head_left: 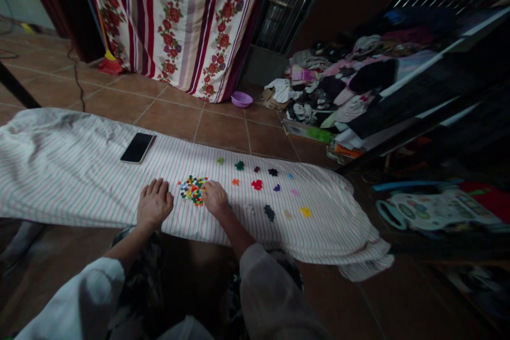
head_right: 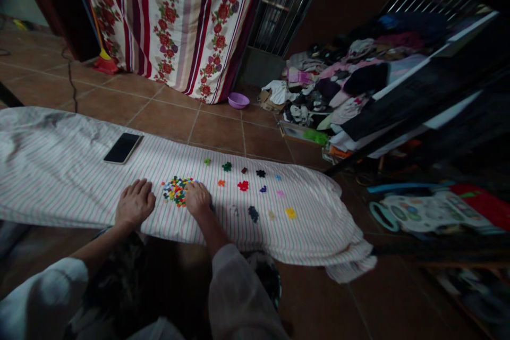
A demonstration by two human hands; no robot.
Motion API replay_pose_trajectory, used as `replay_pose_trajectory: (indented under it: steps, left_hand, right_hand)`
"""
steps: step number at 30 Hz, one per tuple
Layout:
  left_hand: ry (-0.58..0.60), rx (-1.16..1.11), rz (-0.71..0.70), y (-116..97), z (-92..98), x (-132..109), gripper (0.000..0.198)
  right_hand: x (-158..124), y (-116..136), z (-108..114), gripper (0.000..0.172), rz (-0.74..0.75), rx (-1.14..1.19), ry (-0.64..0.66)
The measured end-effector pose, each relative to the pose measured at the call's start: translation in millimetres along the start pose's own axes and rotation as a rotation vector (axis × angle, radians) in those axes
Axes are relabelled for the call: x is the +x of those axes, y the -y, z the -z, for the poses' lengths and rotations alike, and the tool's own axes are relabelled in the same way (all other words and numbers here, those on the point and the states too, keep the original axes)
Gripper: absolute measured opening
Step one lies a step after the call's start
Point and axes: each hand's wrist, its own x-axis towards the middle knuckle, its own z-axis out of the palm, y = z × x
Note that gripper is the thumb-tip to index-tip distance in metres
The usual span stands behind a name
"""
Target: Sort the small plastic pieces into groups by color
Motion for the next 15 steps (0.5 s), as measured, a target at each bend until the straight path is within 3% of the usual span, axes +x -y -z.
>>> replay_pose_trajectory:
  steps: [6,15]
  left_hand:
    - [-0.006,-0.036,0.006,1,-0.5,-1,0.042]
    - [-0.010,0.009,-0.012,-1,2.8,-1,0.041]
  right_hand:
    - [1,-10,0,0.026,-0.167,0.322,-0.132]
    - [-13,-32,1,0.014,-0.229,0.774,-0.308]
